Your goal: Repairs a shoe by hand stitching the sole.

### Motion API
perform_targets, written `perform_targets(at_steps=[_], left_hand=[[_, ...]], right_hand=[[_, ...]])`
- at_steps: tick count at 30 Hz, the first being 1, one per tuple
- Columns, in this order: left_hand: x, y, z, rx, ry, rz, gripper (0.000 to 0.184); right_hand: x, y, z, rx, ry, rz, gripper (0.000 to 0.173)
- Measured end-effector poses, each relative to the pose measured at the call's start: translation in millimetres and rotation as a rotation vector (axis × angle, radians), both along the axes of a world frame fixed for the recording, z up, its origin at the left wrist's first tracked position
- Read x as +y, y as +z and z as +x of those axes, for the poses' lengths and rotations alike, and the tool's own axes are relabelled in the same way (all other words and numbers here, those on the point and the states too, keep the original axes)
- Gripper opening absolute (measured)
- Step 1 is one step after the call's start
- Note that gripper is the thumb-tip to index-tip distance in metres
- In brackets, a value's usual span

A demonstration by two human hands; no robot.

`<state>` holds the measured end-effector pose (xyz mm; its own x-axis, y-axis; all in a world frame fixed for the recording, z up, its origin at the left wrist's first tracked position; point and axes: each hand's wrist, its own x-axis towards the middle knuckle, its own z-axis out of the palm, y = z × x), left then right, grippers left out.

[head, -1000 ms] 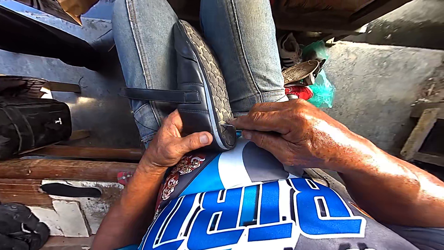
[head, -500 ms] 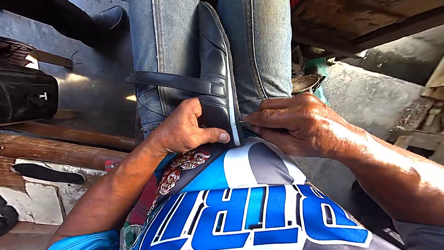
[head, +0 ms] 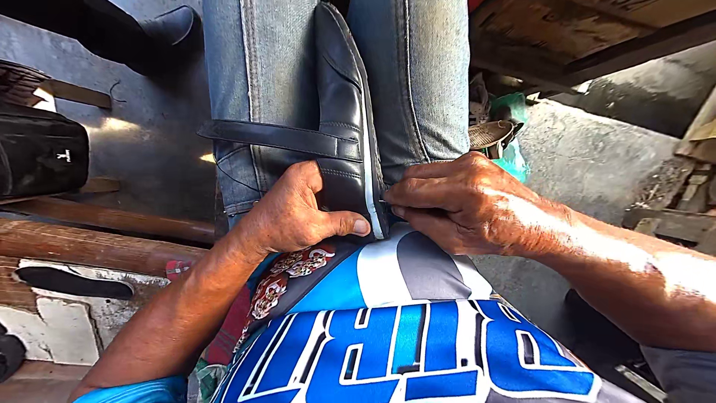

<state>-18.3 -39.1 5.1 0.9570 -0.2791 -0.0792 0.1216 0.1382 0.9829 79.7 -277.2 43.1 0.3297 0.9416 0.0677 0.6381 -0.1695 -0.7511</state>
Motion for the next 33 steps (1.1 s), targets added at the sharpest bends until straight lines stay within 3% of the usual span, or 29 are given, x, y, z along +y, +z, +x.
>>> perform_targets(at_steps=[10, 17, 22, 25, 27, 29, 31, 33], left_hand=[[-2, -3, -2, -0.016, 0.017, 0.059, 0.036], [3, 4, -7, -0.033, 0.022, -0.089, 0.036], [8, 14, -15, 0.014, 0.041, -0.031, 0.041], [34, 22, -24, 0.027, 0.149, 0.090, 0.026], [68, 19, -36, -0.040, 0.326, 0.251, 0.028], [99, 14, -50, -0.106, 0.522, 0.735, 0.029], [104, 23, -54, -0.052, 0.505, 1.134, 0.040], [77, 34, -47, -0.119, 0.416, 1.158, 0.042]], right_hand=[[15, 3, -8, -0.049, -0.043, -0.147, 0.016], [8, 8, -6, 0.071, -0.073, -0.021, 0.017], [4, 5, -9, 0.122, -0.099, 0.015, 0.020], [0, 3, -8, 0.200, -0.117, 0.009, 0.020], [-1, 6, -7, 0.235, -0.125, -0.050, 0.015], [0, 11, -5, 0.256, -0.115, -0.126, 0.009], [3, 15, -1, 0.265, -0.105, -0.182, 0.005], [7, 15, 3, 0.280, -0.103, -0.197, 0.005]])
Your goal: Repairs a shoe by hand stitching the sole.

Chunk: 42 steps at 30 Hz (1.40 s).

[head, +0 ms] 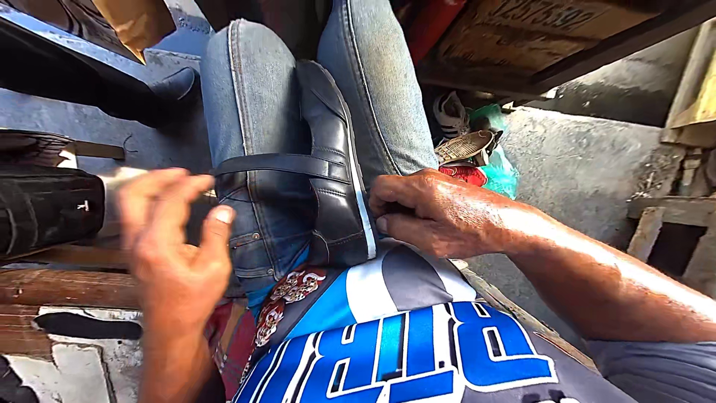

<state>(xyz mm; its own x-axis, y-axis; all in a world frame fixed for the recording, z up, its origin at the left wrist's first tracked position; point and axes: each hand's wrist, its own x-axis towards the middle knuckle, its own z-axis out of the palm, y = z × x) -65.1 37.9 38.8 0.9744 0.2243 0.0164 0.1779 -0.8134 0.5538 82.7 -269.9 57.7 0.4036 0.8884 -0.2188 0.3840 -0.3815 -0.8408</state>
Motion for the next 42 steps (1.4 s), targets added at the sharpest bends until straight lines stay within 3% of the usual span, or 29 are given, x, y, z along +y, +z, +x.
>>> perform_targets(at_steps=[3, 6, 12, 14, 16, 20, 21, 23, 25, 28, 32, 37, 42], left_hand=[[-45, -8, 13, -0.068, -0.279, -0.292, 0.027], [-53, -21, 24, -0.006, -0.469, -0.429, 0.020], [-43, -17, 26, 0.057, -0.512, -0.467, 0.014], [-37, -14, 26, 0.021, -0.478, -0.585, 0.011], [-27, -11, 23, -0.014, -0.432, -0.802, 0.012], [-29, -6, 16, -0.015, -0.380, -1.580, 0.013], [-34, -8, 16, 0.007, -0.349, -1.693, 0.012], [-42, -15, 19, 0.087, -0.236, -1.673, 0.012], [-55, -20, 23, 0.132, -0.135, -1.394, 0.013], [-72, -25, 27, 0.110, -0.204, -1.056, 0.022], [-73, -30, 30, 0.080, -0.317, -1.129, 0.025], [-70, -35, 36, 0.200, -0.311, -1.388, 0.024], [-67, -35, 41, 0.248, -0.361, -1.459, 0.028]], right_hand=[[2, -3, 1, 0.071, -0.015, 0.055, 0.007], [0, -7, 3, 0.154, -0.033, 0.115, 0.009], [-1, -8, -3, 0.246, -0.109, 0.100, 0.008], [-2, -9, -3, 0.251, -0.115, 0.100, 0.008], [-3, -10, -3, 0.258, -0.117, 0.104, 0.008], [-2, -6, 1, 0.277, -0.092, 0.054, 0.008], [-1, -6, 2, 0.280, -0.079, 0.049, 0.008], [0, -6, 5, 0.302, -0.052, 0.038, 0.008], [-1, -7, 6, 0.319, -0.043, 0.055, 0.009], [-1, -6, 8, 0.320, -0.014, 0.048, 0.009], [-3, -6, 0, 0.261, -0.066, 0.076, 0.010], [-3, -6, -10, 0.203, -0.118, 0.104, 0.010], [-3, -7, -13, 0.204, -0.142, 0.123, 0.011]])
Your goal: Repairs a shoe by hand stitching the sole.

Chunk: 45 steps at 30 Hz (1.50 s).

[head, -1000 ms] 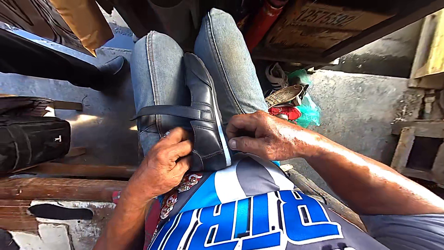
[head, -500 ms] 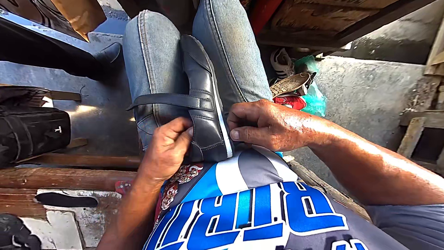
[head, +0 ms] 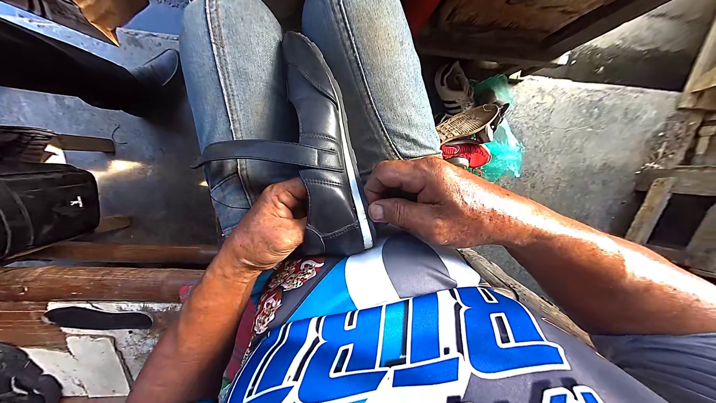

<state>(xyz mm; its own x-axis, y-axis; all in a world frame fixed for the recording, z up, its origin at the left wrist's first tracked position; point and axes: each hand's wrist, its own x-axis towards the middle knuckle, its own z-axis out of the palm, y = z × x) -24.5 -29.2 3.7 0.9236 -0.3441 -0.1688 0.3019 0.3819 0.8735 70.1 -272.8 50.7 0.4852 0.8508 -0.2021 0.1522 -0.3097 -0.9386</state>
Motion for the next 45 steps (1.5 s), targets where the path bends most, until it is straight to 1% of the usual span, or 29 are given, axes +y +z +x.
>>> perform_targets(at_steps=[3, 7, 9, 12, 14, 15, 17, 21, 29, 35, 37, 41, 42, 45], left_hand=[[-1, 0, -1, -0.039, 0.011, 0.028, 0.028], [-6, 1, 2, -0.067, 0.027, 0.117, 0.024], [-6, 1, 2, -0.072, 0.033, 0.132, 0.025], [-6, 1, 1, -0.079, 0.039, 0.145, 0.024], [-6, 1, 1, -0.080, 0.045, 0.150, 0.024], [-7, 1, 1, -0.079, 0.050, 0.152, 0.023], [-9, 0, 1, -0.082, 0.059, 0.154, 0.023], [-15, 0, 4, -0.091, 0.053, 0.148, 0.024], [-17, -1, 3, -0.089, 0.056, 0.184, 0.021], [-18, 1, 3, -0.097, 0.017, 0.175, 0.023], [-20, 1, 5, -0.096, 0.002, 0.184, 0.023], [-21, 1, 7, -0.062, -0.032, 0.165, 0.029], [-23, 1, 7, -0.058, -0.034, 0.175, 0.029], [-25, 1, 6, -0.049, 0.017, 0.219, 0.026]], right_hand=[[-3, -9, 0, -0.038, 0.014, 0.048, 0.011], [-10, -18, -4, -0.088, -0.038, 0.074, 0.014], [-11, -16, -5, -0.095, -0.036, 0.045, 0.015], [-10, -6, 5, -0.053, 0.099, -0.099, 0.014], [-6, -1, 10, 0.003, 0.140, -0.122, 0.013], [-5, -2, 8, 0.024, 0.110, -0.089, 0.014], [-6, -8, 0, -0.017, 0.021, -0.017, 0.014], [-12, -11, -10, -0.051, -0.083, 0.014, 0.015], [-18, -14, -12, -0.102, -0.087, 0.016, 0.017], [-25, -16, -17, -0.161, -0.152, -0.022, 0.020], [-30, -18, -19, -0.187, -0.237, -0.066, 0.021], [-57, -26, -10, -0.303, -0.546, -0.220, 0.023], [-63, -29, -10, -0.310, -0.590, -0.241, 0.023], [-68, -33, -13, -0.277, -0.578, -0.181, 0.022]])
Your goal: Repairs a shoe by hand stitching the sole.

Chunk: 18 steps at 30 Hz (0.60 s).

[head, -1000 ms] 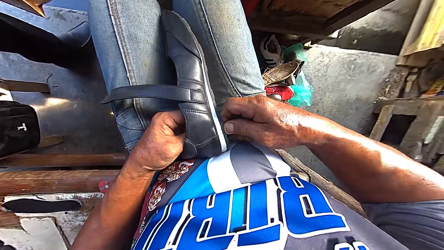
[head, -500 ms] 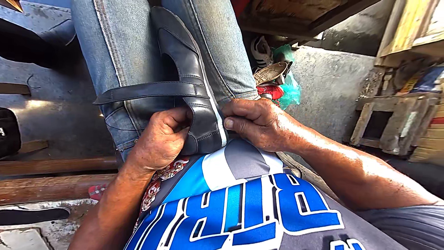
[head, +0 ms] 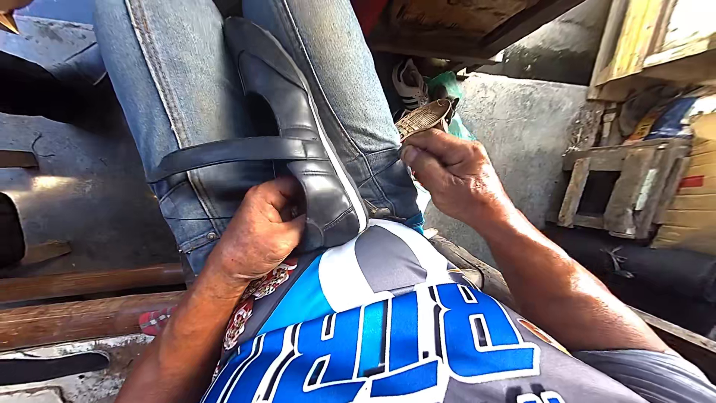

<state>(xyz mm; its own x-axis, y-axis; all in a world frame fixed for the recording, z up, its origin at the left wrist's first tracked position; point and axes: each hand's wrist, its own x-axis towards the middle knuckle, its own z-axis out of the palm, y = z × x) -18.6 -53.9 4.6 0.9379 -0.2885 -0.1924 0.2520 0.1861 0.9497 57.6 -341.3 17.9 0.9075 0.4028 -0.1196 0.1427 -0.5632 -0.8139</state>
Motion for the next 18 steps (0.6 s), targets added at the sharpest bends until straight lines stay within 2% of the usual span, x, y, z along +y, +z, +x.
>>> perform_targets(at_steps=[5, 8, 11, 15, 18], left_hand=[[3, 4, -6, -0.110, 0.108, 0.123, 0.019], [8, 13, -12, -0.174, 0.097, 0.339, 0.017], [18, 18, -17, -0.231, 0.064, 0.469, 0.017], [25, 23, -21, -0.306, 0.074, 0.609, 0.018], [32, 26, -25, -0.363, 0.098, 0.761, 0.017]], right_hand=[[6, 16, -1, 0.272, 0.101, 0.319, 0.027], [13, 15, -2, 0.490, 0.219, 0.564, 0.028], [24, 12, -2, 0.603, 0.391, 0.684, 0.027], [34, 17, 6, 0.536, 0.621, 0.651, 0.023], [35, 22, 11, 0.307, 0.690, 0.392, 0.023]])
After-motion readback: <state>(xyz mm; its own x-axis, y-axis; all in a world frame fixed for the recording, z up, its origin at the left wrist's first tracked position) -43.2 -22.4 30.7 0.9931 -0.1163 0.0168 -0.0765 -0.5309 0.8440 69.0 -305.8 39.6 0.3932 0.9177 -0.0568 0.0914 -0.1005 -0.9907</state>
